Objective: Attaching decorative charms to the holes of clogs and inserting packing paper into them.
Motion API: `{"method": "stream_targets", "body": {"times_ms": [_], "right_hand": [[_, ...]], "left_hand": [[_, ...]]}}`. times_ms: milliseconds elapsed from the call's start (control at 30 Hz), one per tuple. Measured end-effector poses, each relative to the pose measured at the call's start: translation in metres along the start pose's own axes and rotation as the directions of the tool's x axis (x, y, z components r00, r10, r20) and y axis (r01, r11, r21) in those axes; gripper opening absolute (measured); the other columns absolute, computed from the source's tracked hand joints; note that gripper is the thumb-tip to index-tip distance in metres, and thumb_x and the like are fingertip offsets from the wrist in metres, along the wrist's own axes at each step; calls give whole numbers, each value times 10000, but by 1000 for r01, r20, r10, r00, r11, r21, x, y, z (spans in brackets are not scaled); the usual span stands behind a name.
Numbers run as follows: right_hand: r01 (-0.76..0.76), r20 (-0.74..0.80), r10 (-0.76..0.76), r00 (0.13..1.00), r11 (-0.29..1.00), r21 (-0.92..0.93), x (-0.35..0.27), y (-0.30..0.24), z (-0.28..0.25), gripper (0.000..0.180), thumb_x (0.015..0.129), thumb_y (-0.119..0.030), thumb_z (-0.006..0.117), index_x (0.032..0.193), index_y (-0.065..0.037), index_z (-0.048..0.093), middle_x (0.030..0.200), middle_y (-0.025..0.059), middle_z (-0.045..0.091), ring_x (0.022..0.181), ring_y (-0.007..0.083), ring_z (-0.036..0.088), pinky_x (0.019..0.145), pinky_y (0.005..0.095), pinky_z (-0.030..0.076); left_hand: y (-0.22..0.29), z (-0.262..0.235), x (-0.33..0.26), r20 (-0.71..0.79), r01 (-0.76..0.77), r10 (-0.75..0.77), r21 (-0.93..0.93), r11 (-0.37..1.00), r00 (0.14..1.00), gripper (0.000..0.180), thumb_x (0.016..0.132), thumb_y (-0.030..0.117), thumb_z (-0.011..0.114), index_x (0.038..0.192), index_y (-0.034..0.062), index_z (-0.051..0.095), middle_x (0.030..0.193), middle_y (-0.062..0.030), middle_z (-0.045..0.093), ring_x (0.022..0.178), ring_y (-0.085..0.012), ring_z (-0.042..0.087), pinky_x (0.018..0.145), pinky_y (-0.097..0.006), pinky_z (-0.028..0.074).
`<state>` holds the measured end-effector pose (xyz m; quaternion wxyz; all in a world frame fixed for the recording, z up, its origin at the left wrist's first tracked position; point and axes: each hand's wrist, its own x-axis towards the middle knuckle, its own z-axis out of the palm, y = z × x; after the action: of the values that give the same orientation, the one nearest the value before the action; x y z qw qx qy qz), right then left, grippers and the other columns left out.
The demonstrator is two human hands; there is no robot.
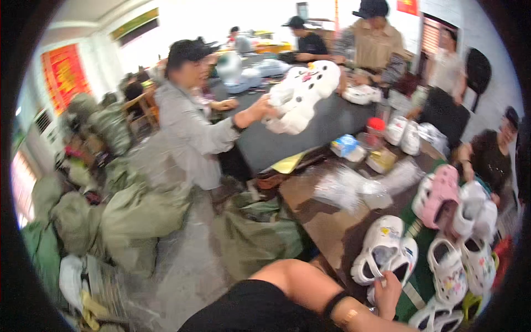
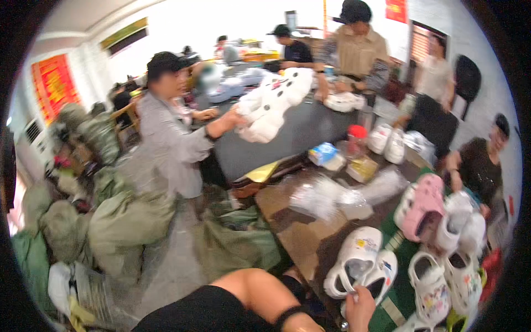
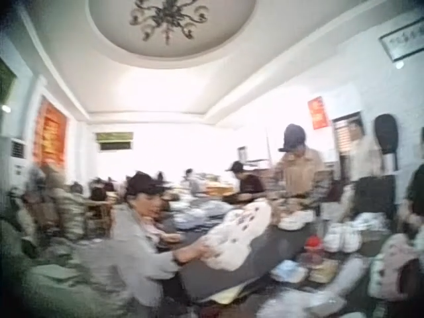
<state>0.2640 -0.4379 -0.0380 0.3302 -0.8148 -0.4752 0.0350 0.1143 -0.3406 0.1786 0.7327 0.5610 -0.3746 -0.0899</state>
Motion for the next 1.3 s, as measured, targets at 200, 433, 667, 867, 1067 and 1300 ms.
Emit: {"method": "stream_targets", "body": {"times_ms": [200,433,667,867,1067,1300], "right_hand": [[24,-110,-35,993,995,-99,-21,6,-55,186,663,-23,634,842,-67,613,728,129,582,727,356,579,637,445,426],[-45,-35,41,999,993,-112,-52,17,-65,134,665,-19,637,776,-89,611,706,106,570,702,330,557,645,420,392],[-37,-19,35,999,991,-130,-49,13,-63,160,662,-16,646,791,-110,629,715,93,589,691,322,568,655,408,403],[-39,-5,39,999,994,-103,-52,16,-57,165,664,-12,627,798,-109,633,710,92,590,678,312,568,649,406,403],[-35,-42,31,999,996,-84,-55,17,-55,159,667,-22,628,798,-113,633,704,82,586,673,305,565,646,404,399],[-56,-57,51,997,994,-92,-57,12,-55,157,666,-25,639,794,-115,634,697,70,580,672,298,565,652,401,398]], "left_hand": [[-40,-63,-64,-579,352,278,740,573,766,378,849,96,639,1217,42,572,1125,-141,632,1005,-287,626,924,-369,467],[1,-143,-165,-574,796,614,585,-156,542,323,747,55,681,1064,22,632,1071,-151,630,1019,-337,583,901,-429,445],[-12,-228,-238,-813,830,315,325,-453,490,313,770,103,613,1075,37,621,1098,-131,632,1087,-316,567,898,-455,447],[-9,-289,-270,-936,816,-107,345,-464,334,327,679,127,616,981,4,624,1053,-176,659,1029,-332,624,863,-453,494],[-5,-322,-274,-882,933,-411,320,-165,230,628,651,206,667,1228,-15,560,1155,-220,635,1075,-346,612,872,-381,501],[-28,-332,-289,-907,914,-279,368,-167,315,603,615,314,792,1069,-32,600,1050,-222,660,988,-345,638,832,-396,507]]}}
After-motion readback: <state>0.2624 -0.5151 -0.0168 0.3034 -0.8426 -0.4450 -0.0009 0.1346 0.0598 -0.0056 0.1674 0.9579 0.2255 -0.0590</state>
